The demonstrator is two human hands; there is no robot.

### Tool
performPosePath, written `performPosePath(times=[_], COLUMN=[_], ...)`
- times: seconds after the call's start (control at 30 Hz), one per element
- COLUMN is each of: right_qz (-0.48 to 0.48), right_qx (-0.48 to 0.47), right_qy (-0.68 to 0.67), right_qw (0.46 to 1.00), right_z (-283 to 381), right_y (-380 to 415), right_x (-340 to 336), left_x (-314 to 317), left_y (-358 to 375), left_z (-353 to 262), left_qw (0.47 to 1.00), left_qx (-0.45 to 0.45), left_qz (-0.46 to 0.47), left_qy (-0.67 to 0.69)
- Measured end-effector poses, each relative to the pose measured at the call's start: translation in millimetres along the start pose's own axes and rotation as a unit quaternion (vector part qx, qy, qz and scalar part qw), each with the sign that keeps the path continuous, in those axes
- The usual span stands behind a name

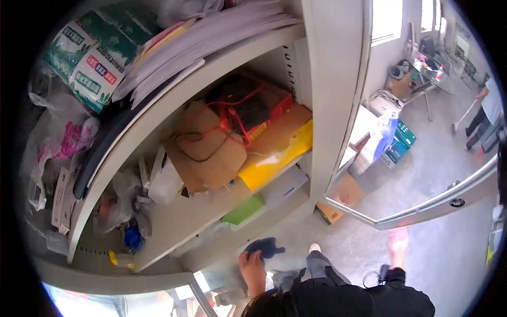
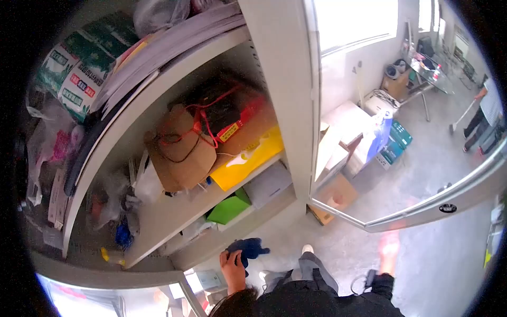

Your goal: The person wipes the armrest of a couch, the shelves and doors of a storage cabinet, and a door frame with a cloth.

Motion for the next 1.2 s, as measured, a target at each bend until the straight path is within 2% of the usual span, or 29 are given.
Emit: performPosePath(times=[0.03, 0.07, 0.1, 0.13, 0.17, 0.2, 0.23, 0.3, 0.37, 0.4, 0.47, 0.5, 0.53, 0.63, 0.7, 0.77, 0.8, 0.83, 0.87, 0.9, 0.93, 0.97, 1.0, 1.03, 1.07, 1.1, 1.13, 1.2], right_qz=[-0.037, -0.153, -0.135, -0.114, -0.061, -0.006, 0.115, 0.173, 0.201, 0.215, 0.253, 0.281, 0.273, 0.244, 0.262, 0.252, 0.257, 0.256, 0.255, 0.262, 0.272, 0.277, 0.275, 0.264, 0.251, 0.273, 0.294, 0.281], right_qx=[-0.050, -0.163, -0.148, -0.135, -0.135, -0.131, -0.068, -0.083, -0.025, 0.011, 0.041, 0.051, -0.087, -0.102, -0.079, -0.107, -0.104, -0.171, -0.237, -0.235, -0.197, -0.156, -0.153, -0.172, -0.193, -0.217, -0.242, -0.248], right_qy=[-0.017, 0.024, -0.009, -0.045, 0.025, 0.095, 0.111, 0.186, 0.196, 0.199, 0.232, 0.264, 0.322, 0.311, 0.292, 0.311, 0.312, 0.313, 0.311, 0.310, 0.242, 0.176, 0.179, 0.187, 0.196, 0.227, 0.257, 0.208], right_qw=[0.998, 0.974, 0.980, 0.983, 0.989, 0.987, 0.985, 0.964, 0.959, 0.956, 0.938, 0.921, 0.903, 0.913, 0.916, 0.910, 0.909, 0.898, 0.884, 0.883, 0.910, 0.932, 0.932, 0.930, 0.928, 0.909, 0.888, 0.904], right_z=[53.8, 76.8, 103.8, 130.3, 132.1, 123.2, 111.0, 85.3, 65.4, 52.6, 32.7, 27.0, 23.1, 14.5, 11.8, 2.8, -4.7, -12.1, -17.4, -22.1, -26.2, -27.9, -28.4, -31.0, -34.5, -42.1, -52.3, -82.1], right_y=[-9.6, -8.6, -27.4, -46.6, -56.3, -57.2, -55.6, -48.5, -50.3, -47.3, -41.1, -40.5, -36.6, -8.8, 9.6, 44.2, 62.4, 87.7, 110.0, 127.3, 148.8, 163.1, 163.1, 159.3, 156.3, 154.5, 166.6, 208.8], right_x=[11.0, 64.2, 75.1, 87.0, 127.1, 174.5, 211.3, 261.2, 276.3, 277.4, 262.2, 252.6, 253.2, 271.9, 282.1, 314.7, 336.4, 362.6, 381.0, 391.0, 394.3, 394.4, 389.7, 379.3, 368.3, 356.9, 365.5, 401.6], left_x=[-0.1, 0.8, -0.4, -8.2, -12.2, -15.3, -19.6, -35.5, -53.5, -65.7, -89.7, -98.3, -103.8, -151.4, -177.3, -175.3, -183.8, -177.8, -191.6, -196.3, -212.3, -245.3, -251.6, -268.6, -290.0, -295.2, -312.9, -336.3], left_y=[4.6, 10.9, 18.1, 19.7, 18.4, 19.2, 24.3, 36.2, 52.1, 65.1, 93.0, 112.8, 136.2, 195.4, 234.7, 284.2, 295.6, 328.3, 342.5, 358.1, 370.9, 357.1, 373.7, 374.6, 368.6, 370.3, 356.6, 321.4], left_z=[4.5, 11.8, 15.6, 9.8, 7.8, 7.8, 8.0, 9.1, 16.5, 24.7, 45.6, 63.0, 85.2, 101.8, 107.2, 146.4, 146.9, 181.9, 187.1, 213.3, 229.9, 213.1, 245.9, 254.9, 259.5, 292.6, 284.9, 266.5], left_qw=[1.000, 1.000, 1.000, 0.999, 1.000, 0.995, 0.977, 0.969, 0.950, 0.951, 0.898, 0.898, 0.889, 0.885, 0.822, 0.833, 0.785, 0.814, 0.765, 0.725, 0.713, 0.633, 0.668, 0.682, 0.727, 0.810, 0.824, 0.841], left_qx=[-0.008, -0.001, 0.007, 0.012, 0.006, -0.015, -0.039, -0.070, -0.090, -0.108, -0.211, -0.221, -0.236, -0.264, -0.376, -0.422, -0.447, -0.439, -0.472, -0.462, -0.449, -0.464, -0.437, -0.421, -0.414, -0.361, -0.348, -0.331], left_qz=[0.002, -0.001, -0.003, 0.000, -0.001, 0.067, 0.129, 0.147, 0.195, 0.180, 0.164, 0.149, 0.125, 0.039, -0.035, -0.136, -0.199, -0.238, -0.303, -0.371, -0.408, -0.457, -0.459, -0.468, -0.449, -0.453, -0.432, -0.406], left_qy=[-0.005, -0.019, -0.029, -0.030, -0.026, 0.070, 0.164, 0.186, 0.228, 0.229, 0.351, 0.351, 0.372, 0.382, 0.427, 0.330, 0.380, 0.296, 0.317, 0.352, 0.353, 0.419, 0.391, 0.372, 0.315, 0.097, 0.115, 0.135])
Point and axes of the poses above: each hand's wrist, its own y-axis away from the middle knuckle, its own x-axis out of the palm, z = x × y, the point moved 2 cm from there along -y, towards the middle knuckle, and after that the axes turned 13 degrees about -y, right-handed, at the moved point
